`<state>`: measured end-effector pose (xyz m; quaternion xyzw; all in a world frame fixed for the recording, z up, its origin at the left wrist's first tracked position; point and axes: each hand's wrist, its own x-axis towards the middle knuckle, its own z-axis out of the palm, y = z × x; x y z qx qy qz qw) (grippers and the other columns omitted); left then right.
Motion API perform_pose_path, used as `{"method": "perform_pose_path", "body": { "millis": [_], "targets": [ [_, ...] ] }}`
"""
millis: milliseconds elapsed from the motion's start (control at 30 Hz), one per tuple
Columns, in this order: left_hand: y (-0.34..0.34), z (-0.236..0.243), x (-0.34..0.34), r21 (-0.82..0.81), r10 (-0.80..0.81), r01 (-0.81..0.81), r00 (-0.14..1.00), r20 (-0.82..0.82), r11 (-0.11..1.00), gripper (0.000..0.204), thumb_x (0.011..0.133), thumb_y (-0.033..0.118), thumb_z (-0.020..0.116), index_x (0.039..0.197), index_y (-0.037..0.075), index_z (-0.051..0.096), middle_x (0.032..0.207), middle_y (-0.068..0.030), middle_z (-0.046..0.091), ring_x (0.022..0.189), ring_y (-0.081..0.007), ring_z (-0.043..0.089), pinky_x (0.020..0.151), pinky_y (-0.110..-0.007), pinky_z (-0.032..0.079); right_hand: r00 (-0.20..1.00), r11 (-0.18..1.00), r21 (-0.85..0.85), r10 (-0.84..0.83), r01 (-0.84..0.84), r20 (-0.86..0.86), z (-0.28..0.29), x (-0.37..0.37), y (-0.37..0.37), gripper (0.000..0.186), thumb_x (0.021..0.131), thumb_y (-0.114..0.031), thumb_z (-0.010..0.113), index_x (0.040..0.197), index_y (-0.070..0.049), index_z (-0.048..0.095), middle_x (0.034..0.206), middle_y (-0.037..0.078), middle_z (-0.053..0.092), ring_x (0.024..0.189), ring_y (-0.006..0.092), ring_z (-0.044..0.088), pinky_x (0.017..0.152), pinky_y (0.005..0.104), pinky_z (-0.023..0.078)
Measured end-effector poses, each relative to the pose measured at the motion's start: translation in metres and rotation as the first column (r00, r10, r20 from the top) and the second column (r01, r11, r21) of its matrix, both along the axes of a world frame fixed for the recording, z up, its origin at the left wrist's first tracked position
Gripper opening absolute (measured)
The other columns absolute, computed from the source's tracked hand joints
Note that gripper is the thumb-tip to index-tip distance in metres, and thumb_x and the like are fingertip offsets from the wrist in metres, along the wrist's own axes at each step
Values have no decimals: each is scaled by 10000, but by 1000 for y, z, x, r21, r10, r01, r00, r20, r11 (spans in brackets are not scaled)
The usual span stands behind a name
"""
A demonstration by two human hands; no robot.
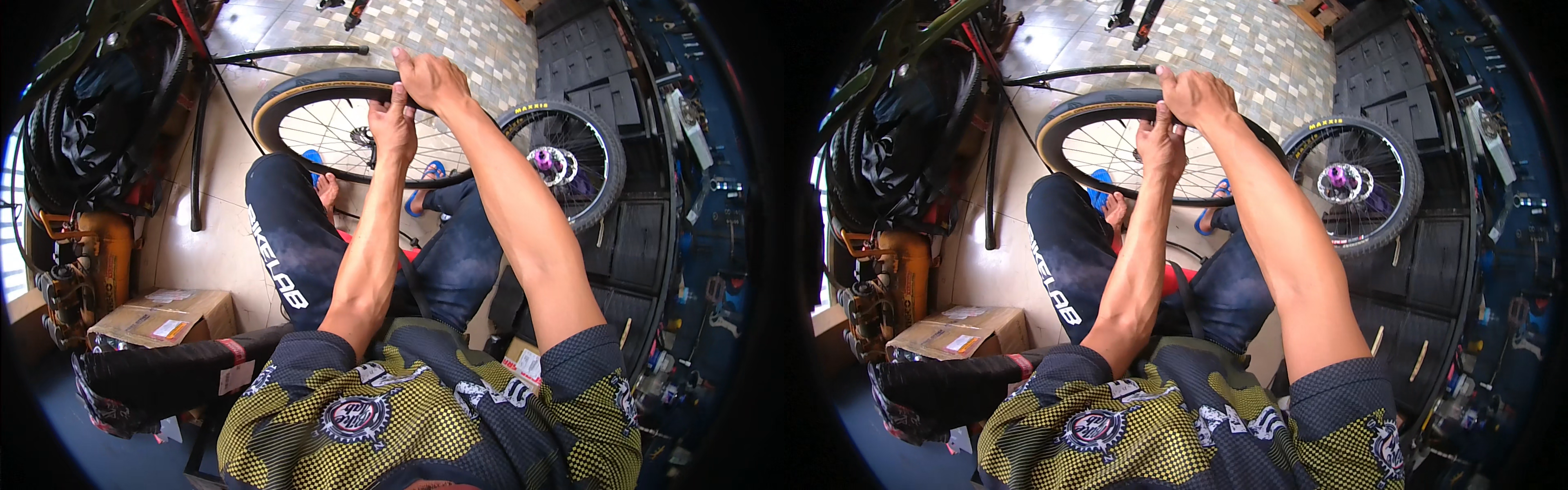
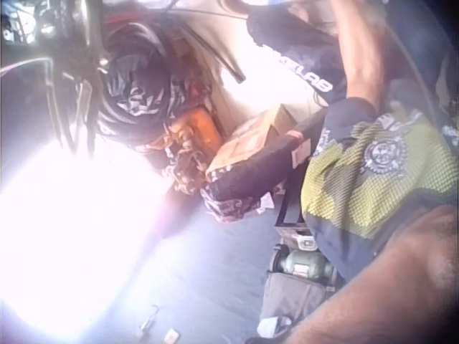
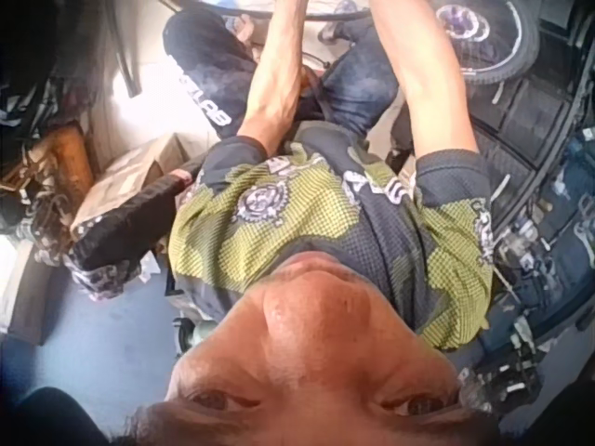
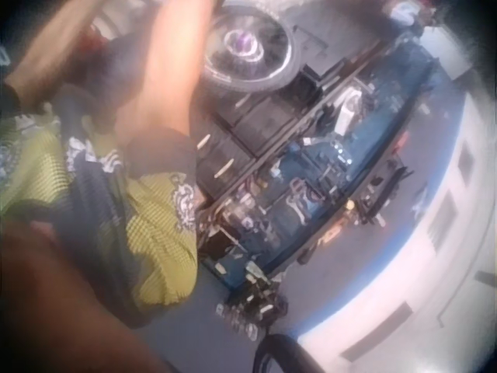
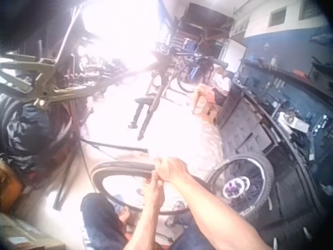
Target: The person installs a bicycle tire onto a wheel rim by hand. They first seat the inner tube, then press the tire bead onto the rim, rotating the wheel and working the tire into place around the circumference.
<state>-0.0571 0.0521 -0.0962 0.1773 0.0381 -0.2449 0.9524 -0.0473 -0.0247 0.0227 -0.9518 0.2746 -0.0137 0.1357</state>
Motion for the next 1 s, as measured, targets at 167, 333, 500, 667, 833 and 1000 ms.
{"method": "perform_pose_path", "body": {
  "millis": [167, 333, 500, 667, 833, 1000],
  "targets": [
    [7, 4, -2, 83, -28, 29, 1000, -12, 996, 307, 1062, 234, 676, 1242, 63, 497, 1225, -94, 677, 1154, -211, 655, 938, -444, 506, 996, 998, 1, -65, 65, 60, -4, 0, 7, 658, 1039, -501, 380, 980, 13, 787, 1010, 375, 705, 1035, 571, 678, 975, 572, 537],
    [7, 15, -2, 145, 34, -18, 993, -110, 989, 322, 1008, 241, 763, 1061, 53, 506, 815, 2, 587, 632, -64, 466, 535, -246, 366, 997, 996, 24, -83, 83, 0, -2, 6, 7, 579, 956, -424, 451, 1116, 25, 780, 1187, 341, 708, 1147, 507, 686, 1047, 539, 525],
    [2, 9, 14, 248, 33, -32, 999, 1, 968, 455, 988, 377, 781, 1001, 57, 458, 910, -37, 583, 803, -108, 530, 695, -334, 478, 997, 998, -1, -66, 66, -48, 1, 19, 0, 556, 962, -428, 476, 1127, 13, 770, 1146, 330, 714, 1123, 502, 690, 1014, 536, 537],
    [-10, 7, 25, 100, -56, 59, 998, -40, 993, 372, 974, 259, 809, 1163, 60, 557, 868, 22, 587, 664, -58, 494, 560, -249, 402, 992, 992, 39, -118, 119, -41, -3, 27, -23, 741, 1007, -658, 418, 1049, -19, 791, 1063, 337, 725, 1090, 532, 679, 955, 567, 528],
    [47, -23, 21, 624, -243, 73, 951, 192, 778, 397, 933, 266, 849, 1184, 57, 623, 996, -13, 663, 814, -96, 588, 740, -276, 505, 996, 992, 122, 28, -38, 86, -3, -2, -38, 923, 987, -808, 335, 785, -3, 738, 838, 311, 704, 905, 504, 701, 814, 544, 537],
    [120, 17, 73, 639, -258, -692, 585, 769, 337, 492, 839, 319, 910, 1145, 37, 648, 1077, -96, 652, 1009, -248, 632, 932, -377, 512, 983, 991, 106, 61, -81, 175, -5, -29, -61, 909, 1003, -797, 334, 702, -9, 672, 740, 273, 666, 793, 483, 672, 753, 524, 523]
  ]
}}
